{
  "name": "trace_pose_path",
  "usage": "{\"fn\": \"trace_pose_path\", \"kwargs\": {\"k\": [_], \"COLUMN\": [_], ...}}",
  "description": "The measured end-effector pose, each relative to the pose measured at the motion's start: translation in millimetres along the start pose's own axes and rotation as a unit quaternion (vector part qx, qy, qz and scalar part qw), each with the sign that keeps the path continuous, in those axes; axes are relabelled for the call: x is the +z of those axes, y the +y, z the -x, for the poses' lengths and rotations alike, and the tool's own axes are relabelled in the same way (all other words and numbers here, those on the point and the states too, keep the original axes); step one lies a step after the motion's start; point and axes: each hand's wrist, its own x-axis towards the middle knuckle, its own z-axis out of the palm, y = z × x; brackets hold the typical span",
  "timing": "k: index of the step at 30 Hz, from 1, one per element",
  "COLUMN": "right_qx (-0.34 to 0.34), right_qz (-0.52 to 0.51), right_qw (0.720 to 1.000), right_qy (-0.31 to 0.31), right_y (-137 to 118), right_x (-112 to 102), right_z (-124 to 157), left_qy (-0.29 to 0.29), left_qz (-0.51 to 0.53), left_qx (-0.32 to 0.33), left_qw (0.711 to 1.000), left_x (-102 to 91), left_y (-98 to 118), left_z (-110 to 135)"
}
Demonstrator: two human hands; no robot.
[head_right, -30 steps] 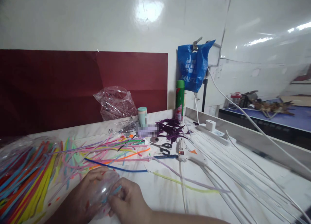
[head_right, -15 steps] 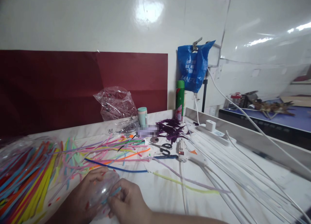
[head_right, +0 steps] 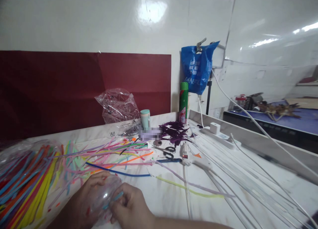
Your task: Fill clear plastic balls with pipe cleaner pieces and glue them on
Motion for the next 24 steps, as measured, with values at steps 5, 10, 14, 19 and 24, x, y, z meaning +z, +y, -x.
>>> {"fn": "trace_pose_path", "kwargs": {"k": [5,10,14,19,24], "right_qx": [-0.004,-0.002,0.000,0.000,0.000], "right_qz": [-0.001,-0.012,-0.012,-0.015,-0.025], "right_qw": [1.000,1.000,1.000,1.000,1.000], "right_qy": [0.002,-0.001,0.004,0.007,0.001], "right_y": [-1.5,-2.6,1.5,3.3,-0.1], "right_x": [0.3,1.3,0.5,-0.6,0.4], "right_z": [0.4,0.5,-0.5,-1.0,-0.3], "left_qy": [0.002,0.000,-0.002,-0.002,-0.007], "left_qz": [-0.013,-0.016,-0.015,0.001,-0.004], "left_qx": [-0.008,-0.006,-0.011,-0.023,-0.005], "left_qw": [1.000,1.000,1.000,1.000,1.000], "left_x": [0.8,1.0,0.7,-1.3,-1.1], "left_y": [-0.4,-2.5,-1.3,2.2,1.3], "left_z": [1.8,2.2,0.7,-0.6,-0.5]}}
